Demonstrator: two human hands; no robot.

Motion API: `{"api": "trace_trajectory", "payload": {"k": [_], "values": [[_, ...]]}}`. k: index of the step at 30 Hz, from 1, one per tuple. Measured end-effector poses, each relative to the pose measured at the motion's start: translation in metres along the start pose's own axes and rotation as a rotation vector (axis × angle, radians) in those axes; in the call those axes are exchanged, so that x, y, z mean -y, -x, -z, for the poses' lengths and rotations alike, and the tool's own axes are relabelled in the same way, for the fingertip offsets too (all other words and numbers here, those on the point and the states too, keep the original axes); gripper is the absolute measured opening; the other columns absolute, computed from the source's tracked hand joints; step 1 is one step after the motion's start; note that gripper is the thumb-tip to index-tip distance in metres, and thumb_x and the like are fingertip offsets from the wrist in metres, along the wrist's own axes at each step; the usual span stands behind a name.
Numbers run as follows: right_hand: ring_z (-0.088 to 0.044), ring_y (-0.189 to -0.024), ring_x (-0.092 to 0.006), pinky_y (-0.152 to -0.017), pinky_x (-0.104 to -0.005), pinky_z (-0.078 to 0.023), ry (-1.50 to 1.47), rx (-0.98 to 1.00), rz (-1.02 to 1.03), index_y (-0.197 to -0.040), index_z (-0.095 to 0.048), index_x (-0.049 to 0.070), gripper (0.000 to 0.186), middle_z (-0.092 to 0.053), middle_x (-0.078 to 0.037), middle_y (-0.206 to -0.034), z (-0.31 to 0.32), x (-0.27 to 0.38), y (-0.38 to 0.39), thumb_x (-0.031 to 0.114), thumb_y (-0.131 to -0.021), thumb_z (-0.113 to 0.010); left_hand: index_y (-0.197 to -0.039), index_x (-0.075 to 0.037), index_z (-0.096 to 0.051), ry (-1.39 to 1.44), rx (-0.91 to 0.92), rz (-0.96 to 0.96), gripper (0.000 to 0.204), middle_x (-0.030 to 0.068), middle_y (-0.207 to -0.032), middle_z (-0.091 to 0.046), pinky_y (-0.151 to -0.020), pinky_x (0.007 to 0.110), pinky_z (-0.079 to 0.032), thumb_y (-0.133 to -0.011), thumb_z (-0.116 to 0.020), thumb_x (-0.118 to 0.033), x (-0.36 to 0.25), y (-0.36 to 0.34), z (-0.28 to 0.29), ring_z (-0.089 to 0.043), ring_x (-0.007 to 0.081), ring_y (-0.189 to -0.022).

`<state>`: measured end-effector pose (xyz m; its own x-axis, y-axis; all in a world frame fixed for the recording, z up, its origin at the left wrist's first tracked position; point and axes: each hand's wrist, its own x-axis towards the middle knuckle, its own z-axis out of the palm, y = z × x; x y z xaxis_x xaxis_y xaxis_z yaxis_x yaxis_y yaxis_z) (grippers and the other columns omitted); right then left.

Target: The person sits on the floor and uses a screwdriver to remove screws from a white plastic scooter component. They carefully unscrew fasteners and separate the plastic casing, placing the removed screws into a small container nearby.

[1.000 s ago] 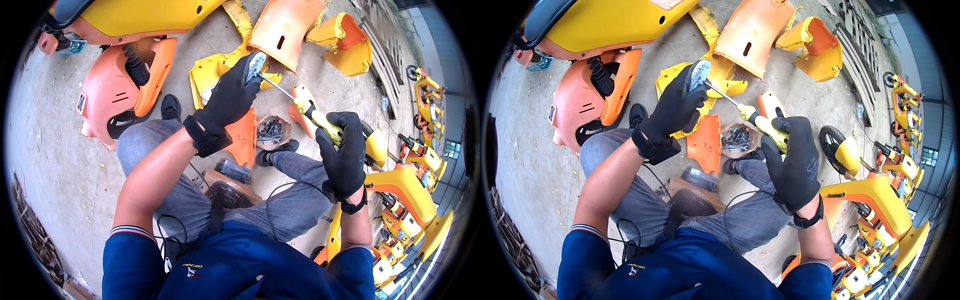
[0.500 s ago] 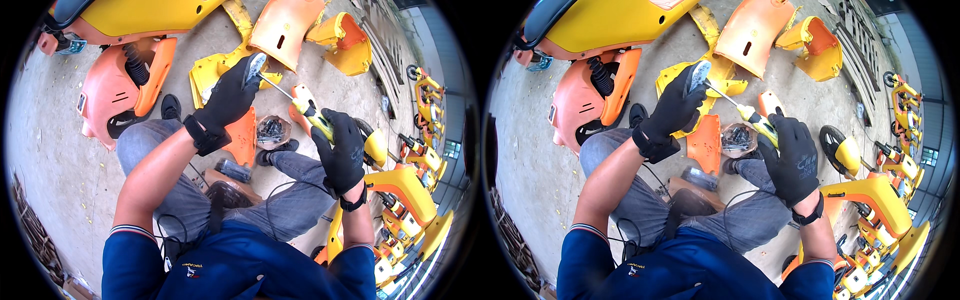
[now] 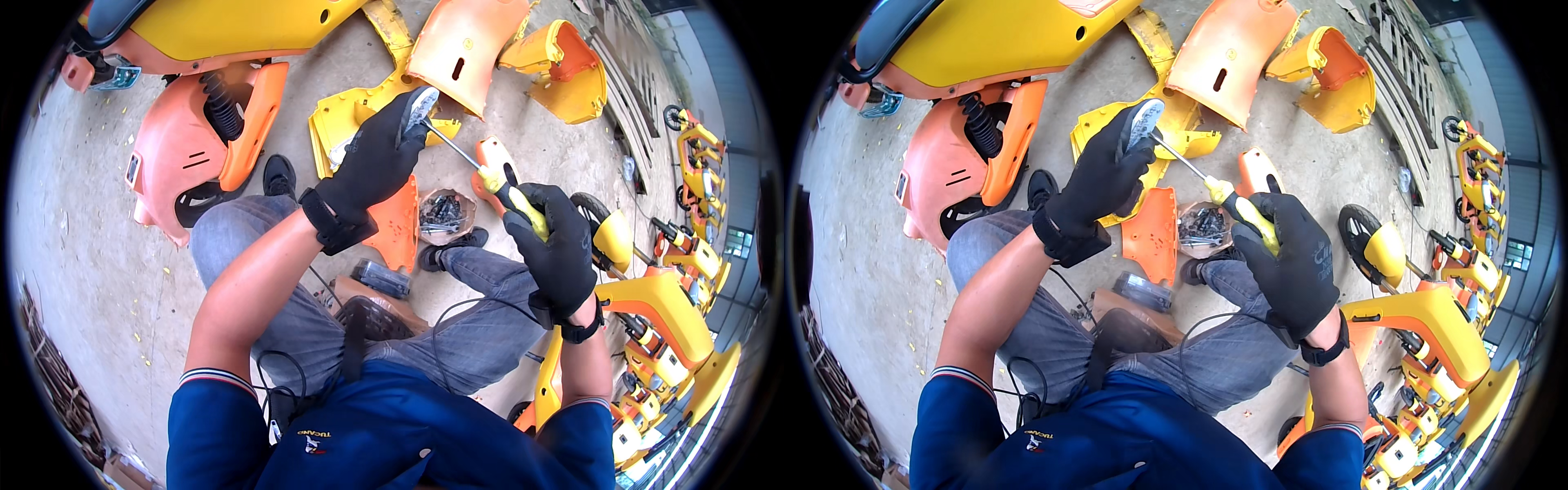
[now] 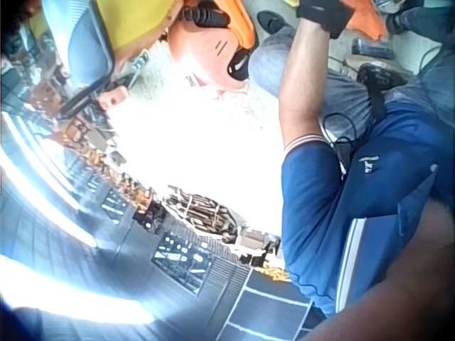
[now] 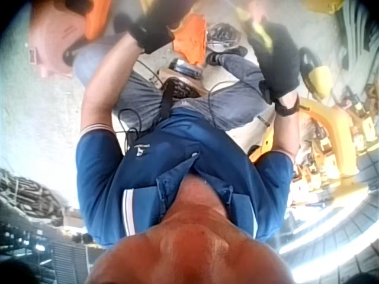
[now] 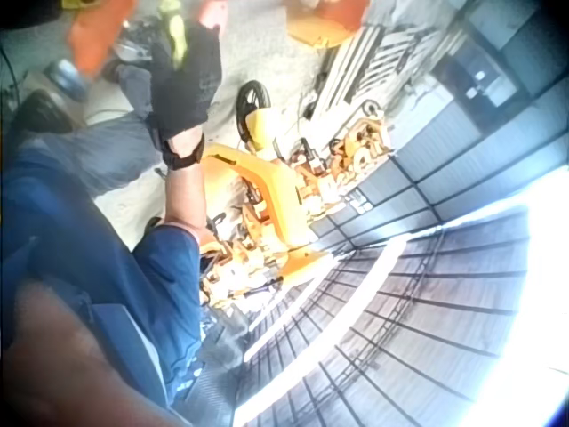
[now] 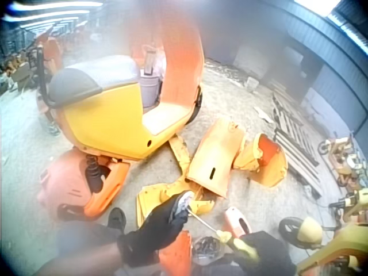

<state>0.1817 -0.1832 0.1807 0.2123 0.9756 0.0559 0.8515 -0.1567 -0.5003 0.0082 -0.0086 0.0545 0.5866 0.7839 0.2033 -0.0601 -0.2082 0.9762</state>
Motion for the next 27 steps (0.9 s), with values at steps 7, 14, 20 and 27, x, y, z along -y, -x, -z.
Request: {"api": "trace_trajectory", "payload": {"k": [7, 14, 20, 27], "values": [[-0.059, -0.069, -0.0183, -0.062, -0.0313, -0.047, 0.343, -0.132, 0.227, -0.114, -0.062, 0.003, 0.026, -0.063, -0.008, -0.085, -0.012, -0.005, 0.003, 0.012, -0.091, -0.068, -0.136, -0.001, -0.050, -0.010, -0.010, -0.034, 0.043, 0.0061, -0.101, -0.063, -0.072, 0.027, -0.050, -0.095, -0.057, -0.008, 0.002, 0.000, 0.001, -0.058, 0.0111, -0.079], [-0.051, -0.062, -0.0028, -0.053, -0.0213, -0.043, -0.496, 0.175, -0.397, -0.115, -0.062, 0.006, 0.027, -0.059, 0.000, -0.085, 0.001, 0.004, -0.002, 0.013, -0.090, -0.069, -0.137, -0.001, -0.050, -0.005, 0.013, -0.076, 0.043, 0.0070, -0.102, -0.063, -0.073, 0.027, -0.050, -0.095, -0.057, -0.008, 0.004, 0.000, 0.001, -0.058, 0.0116, -0.080], [-0.063, -0.080, -0.0277, -0.072, -0.0383, -0.051, 0.165, -0.055, 0.101, -0.116, -0.060, 0.003, 0.033, -0.066, -0.013, -0.094, -0.006, 0.001, 0.000, 0.011, -0.086, -0.071, -0.137, 0.000, -0.049, -0.019, -0.009, -0.053, 0.045, 0.0089, -0.105, -0.063, -0.077, 0.028, -0.051, -0.094, -0.058, -0.007, 0.000, -0.001, 0.002, -0.059, 0.0134, -0.084], [-0.062, -0.073, -0.0205, -0.063, -0.0326, -0.049, -0.009, 0.043, -0.099, -0.115, -0.061, 0.003, 0.027, -0.066, -0.008, -0.089, -0.007, 0.000, 0.000, 0.010, -0.089, -0.068, -0.136, 0.000, -0.050, -0.037, -0.011, -0.092, 0.043, 0.0092, -0.106, -0.063, -0.078, 0.029, -0.051, -0.094, -0.058, -0.007, 0.000, 0.000, 0.003, -0.060, 0.0138, -0.086]]}}
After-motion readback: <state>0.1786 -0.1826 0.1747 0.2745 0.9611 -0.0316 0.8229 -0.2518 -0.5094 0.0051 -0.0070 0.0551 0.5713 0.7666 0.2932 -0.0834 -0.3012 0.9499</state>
